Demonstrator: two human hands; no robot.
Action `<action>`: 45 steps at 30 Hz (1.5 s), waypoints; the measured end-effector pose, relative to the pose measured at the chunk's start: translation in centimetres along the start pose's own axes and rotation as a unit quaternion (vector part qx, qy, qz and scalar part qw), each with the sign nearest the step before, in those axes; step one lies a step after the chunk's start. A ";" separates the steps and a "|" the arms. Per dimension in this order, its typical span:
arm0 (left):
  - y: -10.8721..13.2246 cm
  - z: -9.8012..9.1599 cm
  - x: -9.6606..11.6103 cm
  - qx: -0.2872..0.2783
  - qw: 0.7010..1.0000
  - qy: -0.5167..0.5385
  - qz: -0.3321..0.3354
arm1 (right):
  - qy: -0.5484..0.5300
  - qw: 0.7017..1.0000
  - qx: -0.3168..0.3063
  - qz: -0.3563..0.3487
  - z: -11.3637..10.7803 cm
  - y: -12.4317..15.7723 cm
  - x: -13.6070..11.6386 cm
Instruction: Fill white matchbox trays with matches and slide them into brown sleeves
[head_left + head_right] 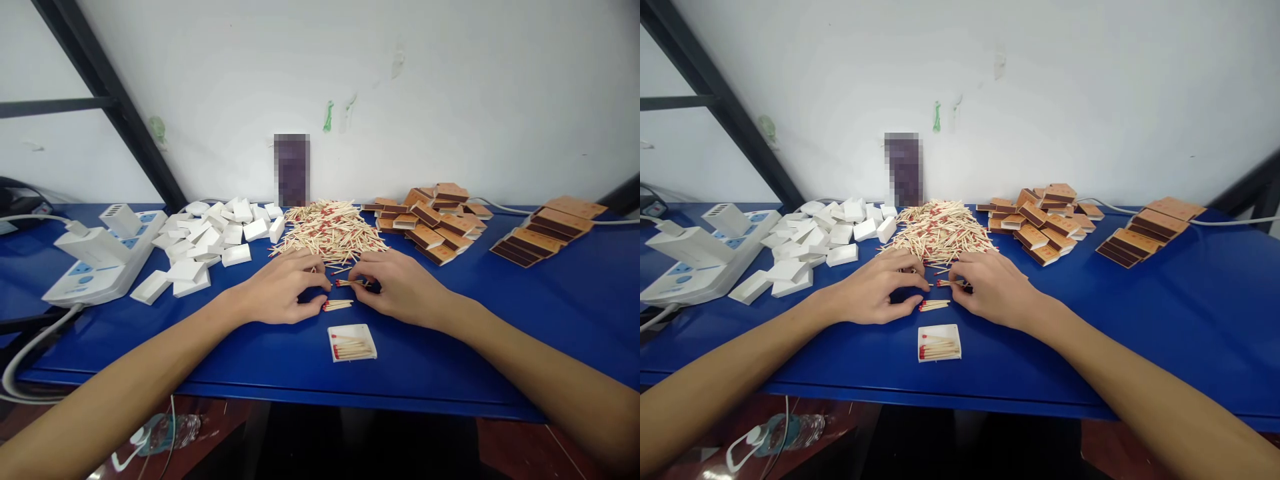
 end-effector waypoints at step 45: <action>0.3 0.7 0.8 -0.034 0.999 -0.018 0.010 | 0.017 0.996 -0.082 -0.003 0.2 0.5 0.3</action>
Point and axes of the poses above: each hand's wrist, its own y-axis away from the middle knuckle, its own z-axis out of the palm, x = y × z, the point moved 10 cm from there along -y, towards the middle knuckle, and after that the axes turned 3 degrees about -y, right-handed, at the moved point
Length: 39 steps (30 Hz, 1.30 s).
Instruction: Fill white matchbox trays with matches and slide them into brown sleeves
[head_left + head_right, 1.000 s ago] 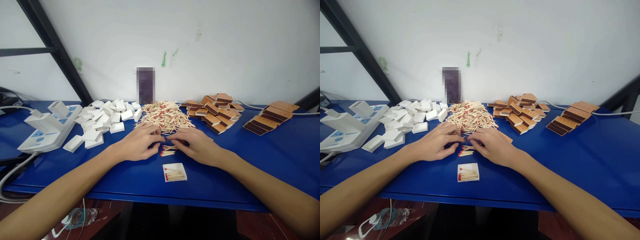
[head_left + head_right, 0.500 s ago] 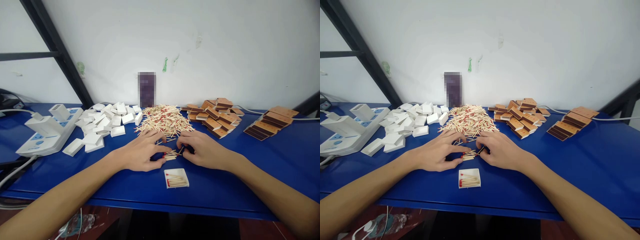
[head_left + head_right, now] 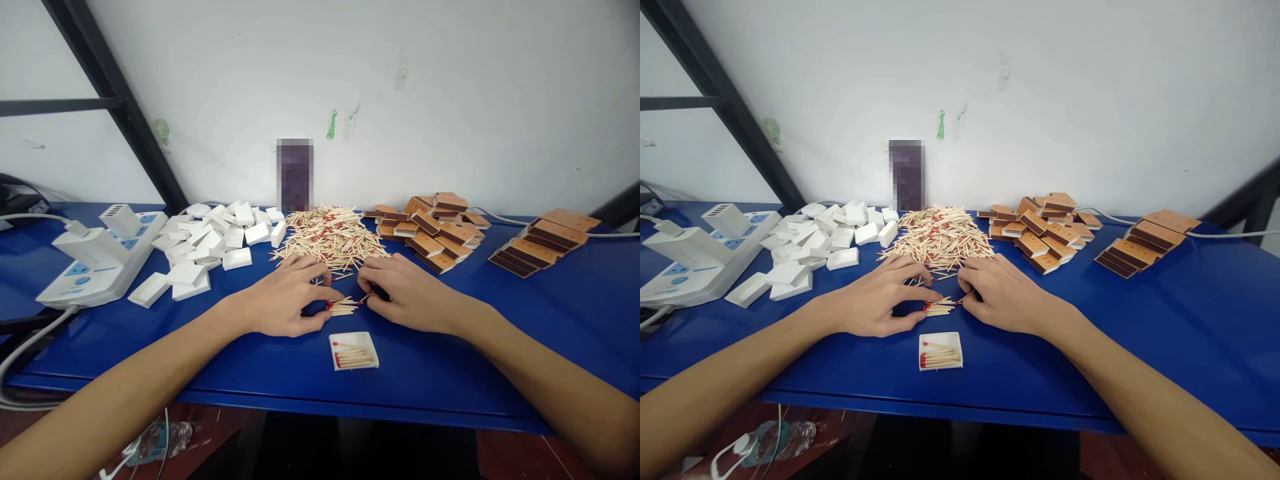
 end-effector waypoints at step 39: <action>-0.1 -0.2 -0.1 0.018 1.000 0.009 -0.018 | -0.100 0.994 0.006 -0.043 -0.2 0.0 -3.1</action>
Point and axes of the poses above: each hand's wrist, its own y-axis away from the middle knuckle, its own z-axis out of the palm, x = y × z, the point moved 10 cm from there along -y, towards the middle knuckle, and after that the axes turned 3 degrees about -y, right-handed, at the moved point
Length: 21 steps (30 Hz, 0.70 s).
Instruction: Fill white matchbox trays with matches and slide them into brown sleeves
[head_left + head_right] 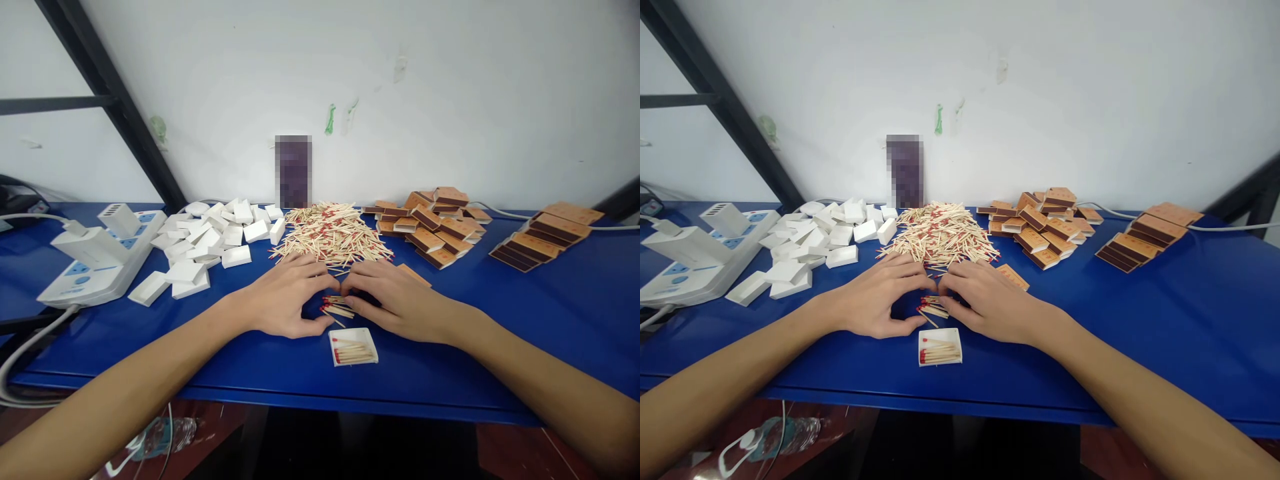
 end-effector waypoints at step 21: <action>-0.5 0.5 0.3 -0.001 1.000 -0.012 -0.005 | -0.003 1.000 -0.009 0.011 -0.5 0.4 0.5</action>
Point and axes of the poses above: each hand's wrist, its own y-axis away from the middle knuckle, its own z-axis out of the palm, x = y × z, the point moved 10 cm from there along -y, towards the middle knuckle, and after that the axes turned 3 degrees about -y, right-handed, at the moved point
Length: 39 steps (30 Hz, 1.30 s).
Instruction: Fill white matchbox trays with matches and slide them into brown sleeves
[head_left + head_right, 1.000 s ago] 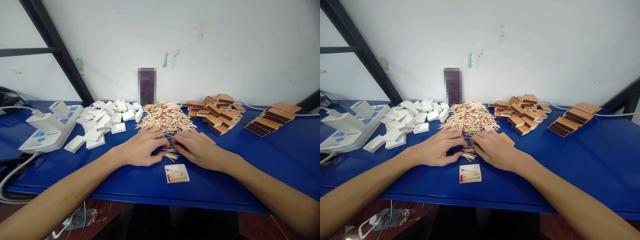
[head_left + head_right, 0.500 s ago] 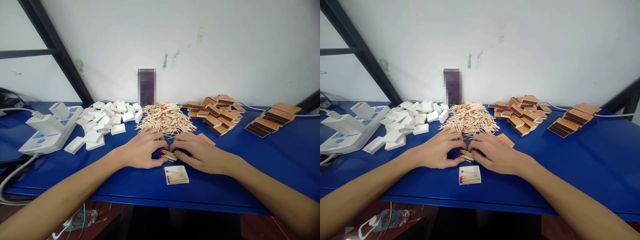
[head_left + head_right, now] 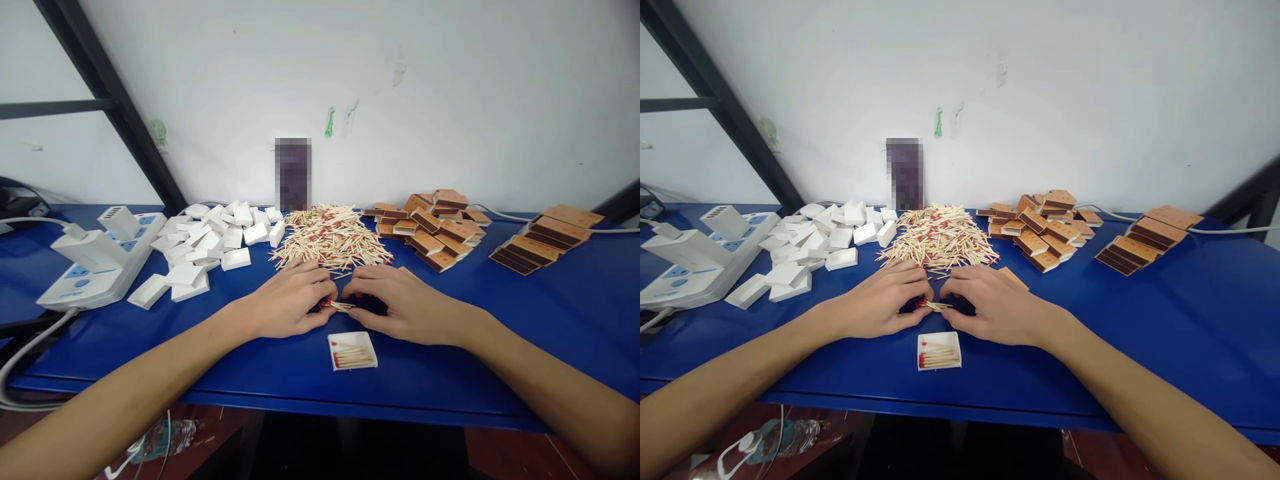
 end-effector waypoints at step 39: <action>0.3 -1.1 4.0 -0.023 0.999 -0.028 0.034 | 0.025 0.998 -0.042 -0.037 -0.7 1.4 -3.5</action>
Point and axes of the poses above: each hand's wrist, its own y-axis away from the middle knuckle, its own z-axis out of the palm, x = y × z, the point moved 10 cm from there along -y, towards the middle knuckle, and after that the axes turned 3 degrees about -y, right-handed, at the moved point
